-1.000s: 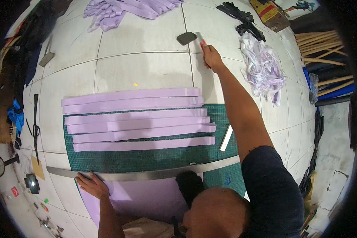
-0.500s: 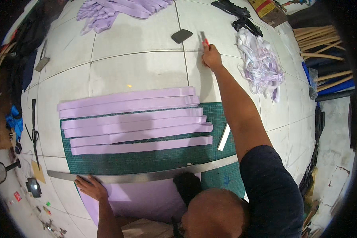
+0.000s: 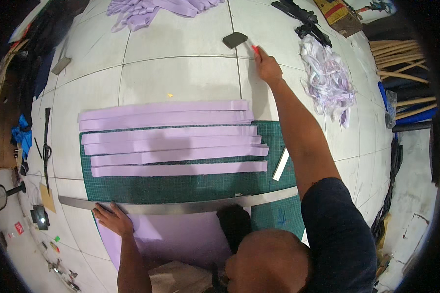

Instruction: The person uses a utility knife and a metal ruler to cut long strips from a sheet of purple foam on a green cutting mat.

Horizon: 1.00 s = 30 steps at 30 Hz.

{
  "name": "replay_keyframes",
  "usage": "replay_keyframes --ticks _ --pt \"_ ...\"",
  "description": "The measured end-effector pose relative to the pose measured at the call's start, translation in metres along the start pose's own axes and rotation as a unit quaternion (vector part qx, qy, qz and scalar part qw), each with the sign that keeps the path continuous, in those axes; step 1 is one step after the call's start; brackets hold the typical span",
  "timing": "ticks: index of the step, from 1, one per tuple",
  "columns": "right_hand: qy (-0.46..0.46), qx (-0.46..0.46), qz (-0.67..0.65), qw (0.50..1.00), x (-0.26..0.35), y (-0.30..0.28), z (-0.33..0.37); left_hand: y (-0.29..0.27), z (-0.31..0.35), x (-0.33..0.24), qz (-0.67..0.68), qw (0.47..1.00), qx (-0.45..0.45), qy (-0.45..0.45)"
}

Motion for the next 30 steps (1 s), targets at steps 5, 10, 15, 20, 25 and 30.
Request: replay_keyframes --ticks 5,10,15,20,25,30 --pt "-0.279 0.036 0.014 0.960 0.045 -0.023 0.066 0.003 0.002 0.007 0.042 0.999 -0.015 0.004" --pt "-0.109 0.037 -0.247 0.962 0.052 -0.063 0.185 -0.010 -0.007 0.008 0.017 1.000 -0.012 0.015" --pt "-0.081 0.244 -0.147 0.955 -0.016 -0.091 0.348 -0.026 -0.001 0.013 0.210 0.977 0.030 0.004" --pt "-0.208 0.240 -0.076 0.945 -0.071 -0.087 0.422 -0.051 0.010 0.021 0.020 0.989 0.130 0.072" --pt "-0.174 0.222 -0.030 0.959 -0.072 -0.078 0.419 -0.059 0.007 0.022 0.103 0.979 0.166 0.060" --pt "-0.172 0.222 -0.057 0.958 -0.066 -0.083 0.420 -0.052 -0.006 0.064 0.102 0.967 0.182 0.145"
Point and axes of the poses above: each hand's wrist, its own z-axis away from the middle knuckle, its own y-axis out of the palm, x = y × z, the point moved 1 cm from there along -z, towards the middle knuckle, and after that the axes turned 2 degrees about -x, right-handed, at the moved point
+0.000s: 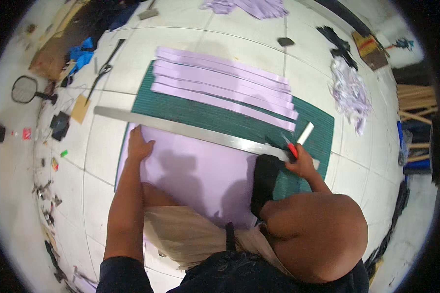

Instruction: The person uses a utility knife and a metal ruler to cut long strips from a sheet of purple foam on a green cutting mat.

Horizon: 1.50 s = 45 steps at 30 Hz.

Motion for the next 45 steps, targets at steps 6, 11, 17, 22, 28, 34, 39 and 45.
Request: replay_keyframes --ticks 6,11,17,22,28,34,39,45 --pt "0.003 0.008 -0.007 1.000 0.007 0.012 0.016 0.001 0.015 -0.005 0.104 0.991 -0.085 -0.013" --pt "0.014 0.026 -0.028 0.999 -0.007 0.027 0.021 0.002 0.019 -0.010 0.124 0.985 -0.118 -0.011" --pt "-0.011 0.019 -0.011 1.000 -0.001 0.032 0.026 0.000 0.021 -0.009 0.128 0.987 -0.092 -0.040" --pt "-0.060 -0.032 0.009 0.998 0.000 0.029 0.027 0.004 0.012 0.004 0.079 0.994 -0.081 -0.011" --pt "-0.013 -0.103 0.077 0.992 -0.015 0.028 0.045 0.004 0.006 -0.011 0.086 0.994 -0.044 -0.046" --pt "0.034 -0.051 0.092 0.994 -0.003 0.034 0.034 0.000 0.011 -0.009 0.019 0.997 -0.069 -0.018" --pt "0.065 -0.084 0.060 0.993 -0.002 0.032 0.043 0.000 0.014 -0.021 0.026 0.998 -0.040 -0.043" --pt "0.049 -0.085 0.012 0.995 -0.010 0.035 0.046 0.001 0.018 -0.023 0.009 0.997 -0.050 -0.055"
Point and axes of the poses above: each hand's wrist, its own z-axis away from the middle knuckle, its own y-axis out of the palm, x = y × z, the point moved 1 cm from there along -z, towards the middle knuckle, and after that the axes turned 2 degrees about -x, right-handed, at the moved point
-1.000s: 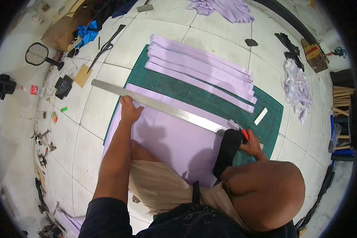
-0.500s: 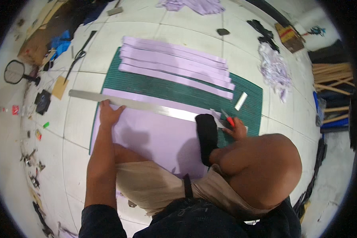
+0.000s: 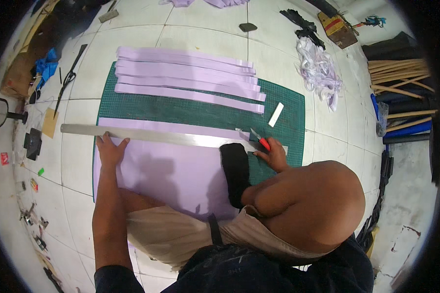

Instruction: The person uses a utility knife and a metal ruler to cut long strips from a sheet of purple foam on a green cutting mat.

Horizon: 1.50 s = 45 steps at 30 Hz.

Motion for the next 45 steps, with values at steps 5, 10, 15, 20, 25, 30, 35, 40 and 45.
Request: replay_keyframes --ticks 5,10,15,20,25,30,35,40,45 --pt "-0.025 -0.012 -0.014 1.000 -0.011 -0.002 0.002 0.005 -0.011 -0.010 0.018 1.000 0.024 0.009" --pt "-0.035 0.051 -0.062 0.996 0.006 -0.016 -0.020 -0.003 -0.016 0.005 0.021 0.999 0.045 0.008" --pt "0.182 -0.100 -0.125 0.970 -0.052 -0.049 -0.102 0.000 -0.013 -0.013 0.021 0.997 0.073 -0.003" --pt "0.187 -0.111 -0.153 0.964 -0.073 -0.044 -0.147 0.008 -0.016 -0.001 -0.012 0.997 0.061 -0.035" --pt "0.159 -0.066 -0.244 0.954 -0.079 -0.039 -0.140 0.002 -0.015 -0.008 -0.018 0.995 0.085 -0.056" --pt "0.197 -0.033 -0.349 0.916 -0.060 -0.056 -0.121 0.008 -0.020 0.006 -0.062 0.995 0.060 -0.047" --pt "0.136 0.030 -0.392 0.909 -0.014 -0.065 -0.115 0.012 -0.019 0.002 -0.030 0.997 0.061 -0.035" --pt "0.107 0.124 -0.347 0.923 0.022 -0.027 -0.131 0.009 -0.016 -0.005 -0.042 0.995 0.077 -0.053" --pt "0.094 0.113 -0.340 0.929 0.024 -0.008 -0.128 0.007 -0.013 -0.014 -0.014 0.995 0.077 -0.063"
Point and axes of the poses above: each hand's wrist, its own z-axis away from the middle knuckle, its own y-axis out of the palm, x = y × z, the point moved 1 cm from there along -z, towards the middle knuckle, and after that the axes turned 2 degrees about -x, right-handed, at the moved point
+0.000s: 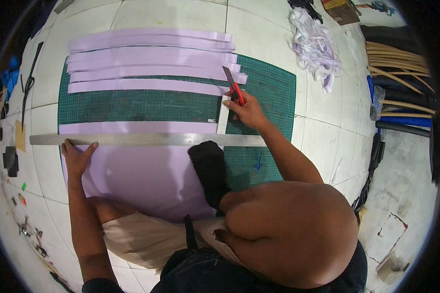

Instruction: The person uses a utility knife and a metal ruler to cut long strips from a sheet of purple foam on a green cutting mat.

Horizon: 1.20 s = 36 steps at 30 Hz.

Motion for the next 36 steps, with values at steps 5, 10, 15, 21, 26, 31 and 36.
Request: replay_keyframes --ticks 5,10,15,21,26,31,36 --pt "-0.008 0.010 -0.014 1.000 -0.012 0.008 -0.006 0.003 -0.005 0.009 -0.028 1.000 -0.003 0.003" --pt "-0.001 0.010 -0.009 1.000 -0.018 0.007 -0.007 -0.001 -0.001 0.000 -0.030 1.000 0.005 -0.008" --pt "-0.060 -0.015 0.026 0.998 -0.027 0.009 -0.012 0.002 -0.002 0.005 -0.024 1.000 -0.002 -0.006" --pt "-0.001 0.007 0.013 1.000 -0.011 0.012 -0.005 0.000 -0.002 0.007 -0.022 1.000 0.004 -0.014" --pt "0.006 0.002 0.008 1.000 -0.011 0.012 -0.003 -0.001 -0.002 0.002 -0.031 0.999 0.010 -0.016" --pt "-0.015 -0.008 0.062 0.998 -0.008 0.004 -0.006 0.001 -0.010 -0.001 -0.022 1.000 0.016 -0.010" --pt "0.002 -0.004 0.041 0.999 -0.012 0.011 -0.011 0.005 -0.014 0.013 -0.031 0.999 0.003 0.007"
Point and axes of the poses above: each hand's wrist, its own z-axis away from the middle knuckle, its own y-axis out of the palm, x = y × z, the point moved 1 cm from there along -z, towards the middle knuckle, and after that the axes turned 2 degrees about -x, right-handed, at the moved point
